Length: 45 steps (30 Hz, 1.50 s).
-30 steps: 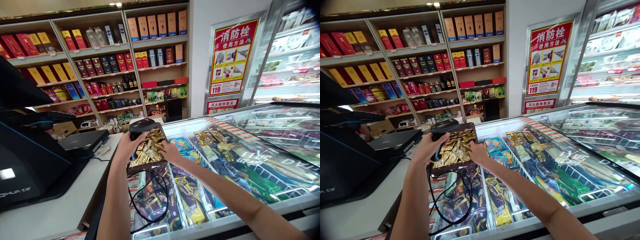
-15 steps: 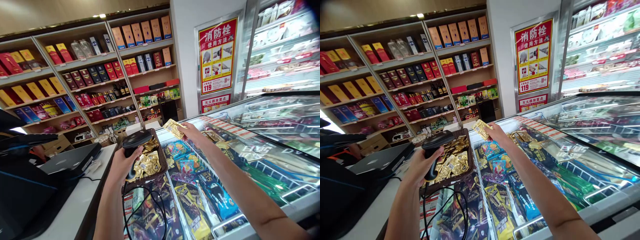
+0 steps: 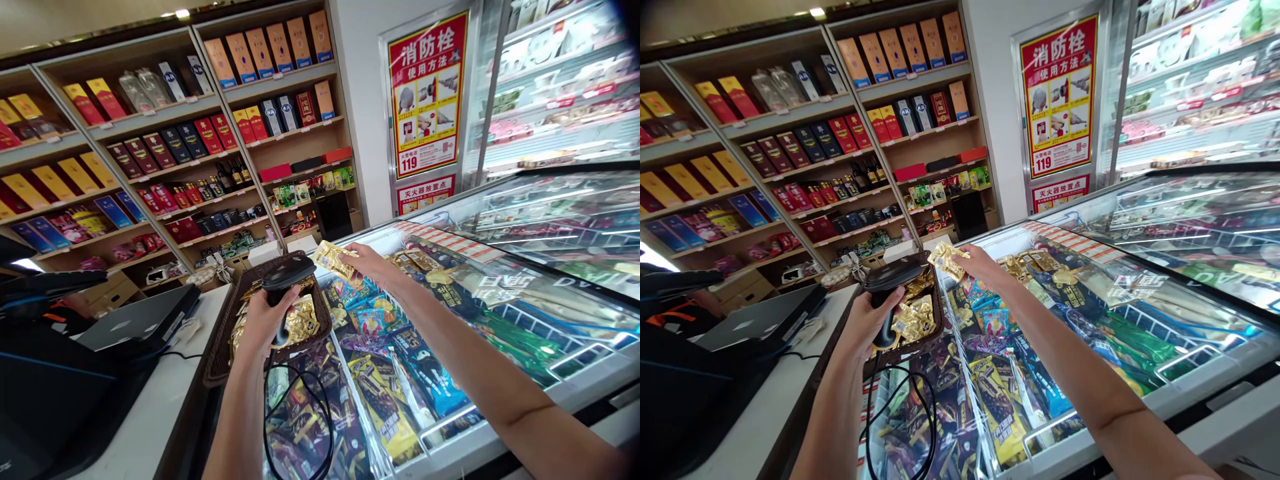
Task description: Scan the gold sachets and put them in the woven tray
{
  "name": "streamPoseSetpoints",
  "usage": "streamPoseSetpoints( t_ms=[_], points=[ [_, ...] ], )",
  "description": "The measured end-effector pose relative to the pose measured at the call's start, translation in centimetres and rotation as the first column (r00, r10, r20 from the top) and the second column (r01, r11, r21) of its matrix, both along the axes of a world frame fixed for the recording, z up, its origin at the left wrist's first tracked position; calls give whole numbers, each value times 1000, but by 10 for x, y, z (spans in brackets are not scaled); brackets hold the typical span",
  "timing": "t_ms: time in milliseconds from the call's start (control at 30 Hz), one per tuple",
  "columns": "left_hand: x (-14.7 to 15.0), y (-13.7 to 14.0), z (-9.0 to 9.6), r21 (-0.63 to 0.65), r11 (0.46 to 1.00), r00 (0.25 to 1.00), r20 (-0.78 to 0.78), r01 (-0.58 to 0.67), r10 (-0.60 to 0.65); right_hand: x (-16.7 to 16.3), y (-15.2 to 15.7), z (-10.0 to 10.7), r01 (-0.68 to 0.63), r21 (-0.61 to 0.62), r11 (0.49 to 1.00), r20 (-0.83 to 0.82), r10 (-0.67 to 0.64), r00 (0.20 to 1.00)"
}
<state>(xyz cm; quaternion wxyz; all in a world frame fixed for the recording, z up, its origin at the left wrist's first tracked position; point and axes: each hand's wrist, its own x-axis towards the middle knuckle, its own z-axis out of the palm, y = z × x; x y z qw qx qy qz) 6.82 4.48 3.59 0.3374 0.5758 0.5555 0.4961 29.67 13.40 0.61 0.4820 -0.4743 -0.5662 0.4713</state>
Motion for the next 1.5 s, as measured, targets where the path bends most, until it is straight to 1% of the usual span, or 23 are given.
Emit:
streamPoseSetpoints(
  t_ms=[200, 500, 800, 967, 1167, 1233, 1300, 1333, 1400, 1433, 1500],
  points=[
    [7, 1, -4, -45, 998, 997, -71, -32, 29, -2, -2, 0, -26, -4, 1000, 16, 26, 1000],
    [8, 1, 0, -12, 997, 990, -123, -70, 68, -4, -3, -1, -40, 8, 999, -27, 40, 999],
    [8, 2, -4, -5, 994, 982, -153, -109, 107, -3, 0, -4, -35, -1, 999, 45, 35, 998],
    [6, 3, -5, 6, 995, 979, -173, -104, 104, -2, 2, -7, -55, 8, 998, -7, 55, 998],
    [0, 7, -9, -11, 997, 984, -163, -75, 73, -1, 13, -16, -41, -4, 999, 68, 42, 997],
    [-3, 9, -11, -18, 998, 983, -172, -68, 64, 1, 23, -25, 2, -7, 1000, 132, -1, 991],
    [-7, 9, -10, -22, 997, 982, -179, -69, 64, 5, 36, -36, 100, -3, 995, 273, -95, 957],
    [-9, 10, -9, -27, 997, 983, -174, -67, 61, 9, 43, -43, 165, 5, 986, 371, -155, 916],
    [-15, 9, -5, -39, 997, 988, -146, -62, 56, 17, 55, -59, 296, 32, 955, 571, -261, 779],
    [-18, 8, -3, -45, 997, 990, -127, -63, 57, 21, 60, -67, 349, 43, 936, 645, -293, 706],
    [-28, 7, 3, -41, 997, 994, -84, -71, 68, 27, 66, -82, 418, 60, 907, 734, -323, 597]
  ],
)
